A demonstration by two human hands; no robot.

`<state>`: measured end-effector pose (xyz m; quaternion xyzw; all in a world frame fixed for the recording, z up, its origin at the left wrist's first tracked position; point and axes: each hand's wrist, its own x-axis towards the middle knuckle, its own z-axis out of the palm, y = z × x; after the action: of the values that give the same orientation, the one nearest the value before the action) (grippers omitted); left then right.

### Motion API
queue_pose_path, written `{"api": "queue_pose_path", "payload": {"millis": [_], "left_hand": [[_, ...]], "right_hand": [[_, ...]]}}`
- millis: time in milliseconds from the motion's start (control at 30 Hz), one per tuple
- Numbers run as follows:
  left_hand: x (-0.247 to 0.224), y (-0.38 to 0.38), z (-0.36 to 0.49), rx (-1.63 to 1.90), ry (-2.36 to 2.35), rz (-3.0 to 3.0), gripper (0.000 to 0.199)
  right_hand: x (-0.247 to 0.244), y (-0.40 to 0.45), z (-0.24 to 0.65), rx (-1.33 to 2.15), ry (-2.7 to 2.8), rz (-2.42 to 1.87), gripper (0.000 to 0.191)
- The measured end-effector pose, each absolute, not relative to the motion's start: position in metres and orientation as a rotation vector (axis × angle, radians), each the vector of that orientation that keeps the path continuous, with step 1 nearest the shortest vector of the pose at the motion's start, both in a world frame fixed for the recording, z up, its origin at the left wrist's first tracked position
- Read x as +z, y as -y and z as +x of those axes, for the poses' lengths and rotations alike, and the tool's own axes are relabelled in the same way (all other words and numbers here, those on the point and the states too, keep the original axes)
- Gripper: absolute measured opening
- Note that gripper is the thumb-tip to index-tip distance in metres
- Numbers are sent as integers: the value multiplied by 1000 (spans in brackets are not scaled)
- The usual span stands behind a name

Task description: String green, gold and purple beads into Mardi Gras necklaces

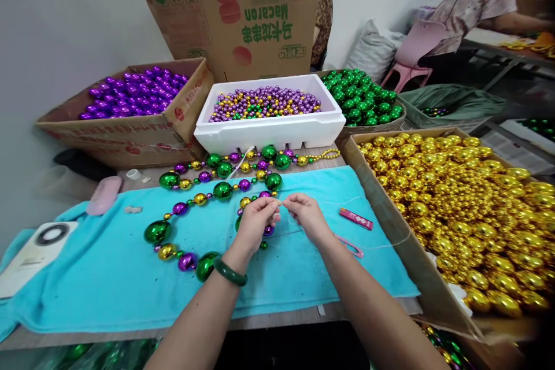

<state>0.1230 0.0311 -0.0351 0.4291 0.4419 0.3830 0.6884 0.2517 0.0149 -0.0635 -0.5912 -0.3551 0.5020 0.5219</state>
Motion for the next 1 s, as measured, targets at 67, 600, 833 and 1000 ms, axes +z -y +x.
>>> {"api": "queue_pose_path", "payload": {"millis": [67,600,833,1000], "left_hand": [[-31,-32,122,875,-924,864,24],[-37,-27,124,881,-1096,1411,21],[-42,-26,125,841,-1187,1547,20],[-45,-25,123,897,-1263,1695,18]], "right_hand": [[-70,-11,248,1250,869,-1440,20],[-54,4,253,651,1310,-1296,15],[-65,4,271,514,1306,-1494,19],[-67,24,321,224,1388,-1860,30]]}}
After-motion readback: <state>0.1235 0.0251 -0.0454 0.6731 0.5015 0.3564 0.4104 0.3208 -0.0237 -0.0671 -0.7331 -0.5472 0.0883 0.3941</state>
